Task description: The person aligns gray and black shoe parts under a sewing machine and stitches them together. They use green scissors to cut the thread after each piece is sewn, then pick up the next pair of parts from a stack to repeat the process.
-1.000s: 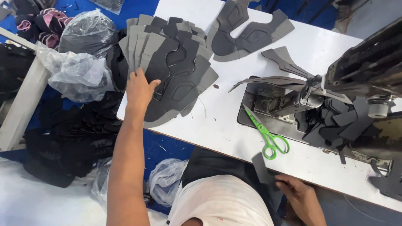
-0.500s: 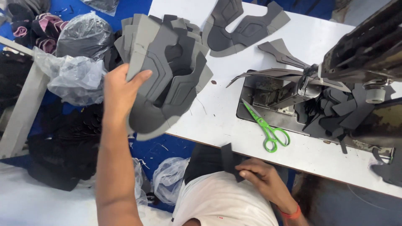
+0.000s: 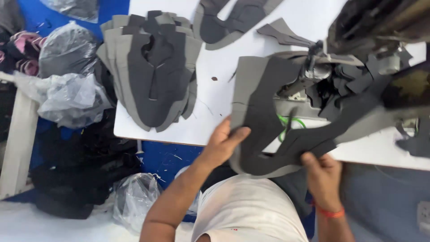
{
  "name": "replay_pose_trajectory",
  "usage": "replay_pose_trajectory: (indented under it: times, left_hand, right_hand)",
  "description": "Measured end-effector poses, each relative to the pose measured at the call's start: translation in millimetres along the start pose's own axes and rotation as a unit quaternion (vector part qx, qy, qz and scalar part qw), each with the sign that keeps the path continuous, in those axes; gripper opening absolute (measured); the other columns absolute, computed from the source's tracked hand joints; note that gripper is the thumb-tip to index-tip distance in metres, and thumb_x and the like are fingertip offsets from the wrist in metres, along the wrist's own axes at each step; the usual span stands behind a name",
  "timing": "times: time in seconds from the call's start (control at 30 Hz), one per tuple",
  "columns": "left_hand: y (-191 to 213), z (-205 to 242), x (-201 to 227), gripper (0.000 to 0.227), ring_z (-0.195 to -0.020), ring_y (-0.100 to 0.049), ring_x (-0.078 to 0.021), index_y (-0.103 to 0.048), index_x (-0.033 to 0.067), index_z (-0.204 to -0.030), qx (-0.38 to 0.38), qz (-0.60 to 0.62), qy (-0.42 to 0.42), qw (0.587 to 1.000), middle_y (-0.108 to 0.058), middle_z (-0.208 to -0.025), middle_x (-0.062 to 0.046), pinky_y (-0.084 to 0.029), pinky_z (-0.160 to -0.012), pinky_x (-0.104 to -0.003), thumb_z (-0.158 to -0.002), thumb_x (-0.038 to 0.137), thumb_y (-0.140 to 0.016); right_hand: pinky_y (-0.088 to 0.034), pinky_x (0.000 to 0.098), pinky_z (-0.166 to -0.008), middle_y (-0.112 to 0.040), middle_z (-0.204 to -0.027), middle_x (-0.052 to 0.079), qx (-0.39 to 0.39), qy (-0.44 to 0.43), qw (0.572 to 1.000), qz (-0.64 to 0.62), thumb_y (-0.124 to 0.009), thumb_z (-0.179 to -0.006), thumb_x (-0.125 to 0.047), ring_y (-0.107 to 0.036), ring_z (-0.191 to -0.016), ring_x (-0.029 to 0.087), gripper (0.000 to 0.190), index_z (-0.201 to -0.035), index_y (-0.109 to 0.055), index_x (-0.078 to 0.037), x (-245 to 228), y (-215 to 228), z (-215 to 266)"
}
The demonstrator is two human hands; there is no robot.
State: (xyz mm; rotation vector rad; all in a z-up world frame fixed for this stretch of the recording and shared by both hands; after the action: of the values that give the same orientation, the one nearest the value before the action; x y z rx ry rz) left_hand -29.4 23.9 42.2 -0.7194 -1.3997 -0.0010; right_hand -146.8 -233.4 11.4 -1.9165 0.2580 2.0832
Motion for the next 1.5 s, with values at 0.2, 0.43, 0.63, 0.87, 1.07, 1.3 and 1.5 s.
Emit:
replay_pose_trajectory:
  times: [0.2,0.43,0.63,0.87,1.07,1.3,1.5]
  left_hand:
    - [-52,-18,-56,0.043,-0.113,-0.058,-0.0095,-0.055,0.0002,-0.142,-0.025,-0.014,0.063,0.998,-0.066,-0.123,-0.003,-0.046,-0.102,-0.027,-0.105,0.021,-0.064]
    - [-48,-16,-75,0.027,-0.081,-0.050,-0.0062,-0.061,0.0012,-0.121,0.008,-0.084,0.103,0.991,-0.059,-0.090,0.002,-0.046,-0.074,-0.024,-0.108,0.024,-0.058]
    - [-43,-10,-74,0.029,-0.071,-0.036,-0.0051,-0.051,0.0005,-0.099,-0.016,-0.189,0.092,0.978,-0.044,-0.078,0.002,-0.035,-0.060,-0.025,-0.114,0.025,-0.057]
    - [-52,-2,-43,0.033,-0.075,-0.043,-0.0026,-0.058,-0.0001,-0.124,-0.024,-0.211,0.095,0.973,-0.053,-0.083,0.003,-0.041,-0.064,-0.022,-0.110,0.029,-0.055]
    - [-56,-3,-39,0.048,-0.080,-0.056,-0.0010,-0.051,-0.0052,-0.141,-0.023,-0.178,0.091,0.980,-0.067,-0.095,0.000,-0.047,-0.067,-0.020,-0.104,0.022,-0.065]
    - [-54,-2,-45,0.045,-0.077,-0.060,-0.0003,-0.055,-0.0061,-0.137,-0.024,-0.170,0.102,0.980,-0.069,-0.092,0.000,-0.049,-0.065,-0.019,-0.101,0.017,-0.070]
    - [-52,0,-44,0.040,-0.089,-0.065,-0.0021,-0.057,-0.0061,-0.134,-0.017,-0.142,0.093,0.985,-0.073,-0.103,-0.001,-0.054,-0.076,-0.020,-0.101,0.014,-0.068]
  right_hand:
    - [-0.040,0.0182,-0.059,-0.063,-0.083,0.000,0.171,-0.054,0.976,0.124,-0.067,-0.111,-0.015,-0.051,-0.068,0.004,0.016,-0.110,-0.073,-0.001,-28,62,1]
    - [-0.056,0.0217,-0.074,-0.069,-0.105,0.003,0.268,0.161,0.949,0.040,-0.068,-0.106,-0.004,-0.066,-0.088,0.007,0.025,-0.129,-0.058,-0.003,-86,63,20]
    - [-0.059,0.0264,-0.082,-0.070,-0.106,0.010,0.091,0.047,0.991,0.084,-0.065,-0.102,0.005,-0.069,-0.092,0.013,0.026,-0.128,-0.066,0.005,-39,3,13]
    - [-0.055,0.0203,-0.068,-0.068,-0.107,0.007,-0.034,0.053,0.982,0.180,-0.072,-0.093,0.003,-0.069,-0.082,0.009,0.026,-0.119,-0.071,0.001,-48,-54,6]
    - [-0.051,0.0201,-0.064,-0.069,-0.103,0.006,-0.042,0.072,0.973,0.217,-0.074,-0.092,0.002,-0.067,-0.077,0.008,0.027,-0.119,-0.072,0.000,-53,-57,5]
    - [-0.054,0.0198,-0.065,-0.068,-0.103,0.006,-0.051,0.076,0.973,0.212,-0.074,-0.091,0.000,-0.068,-0.079,0.008,0.029,-0.120,-0.073,-0.001,-55,-62,2]
    - [-0.052,0.0212,-0.063,-0.067,-0.105,0.006,-0.057,0.069,0.971,0.220,-0.073,-0.092,0.000,-0.067,-0.076,0.009,0.029,-0.120,-0.071,-0.001,-51,-62,3]
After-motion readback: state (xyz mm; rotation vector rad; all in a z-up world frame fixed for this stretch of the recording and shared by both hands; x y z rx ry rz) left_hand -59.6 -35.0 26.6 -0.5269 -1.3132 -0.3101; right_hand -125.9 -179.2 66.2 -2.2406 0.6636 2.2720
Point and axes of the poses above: each hand's wrist, its own z-axis away from the middle knuckle, its own y-axis out of the back of the hand, x = y × z, the point moved 7 cm from there along -z, towards the middle knuckle
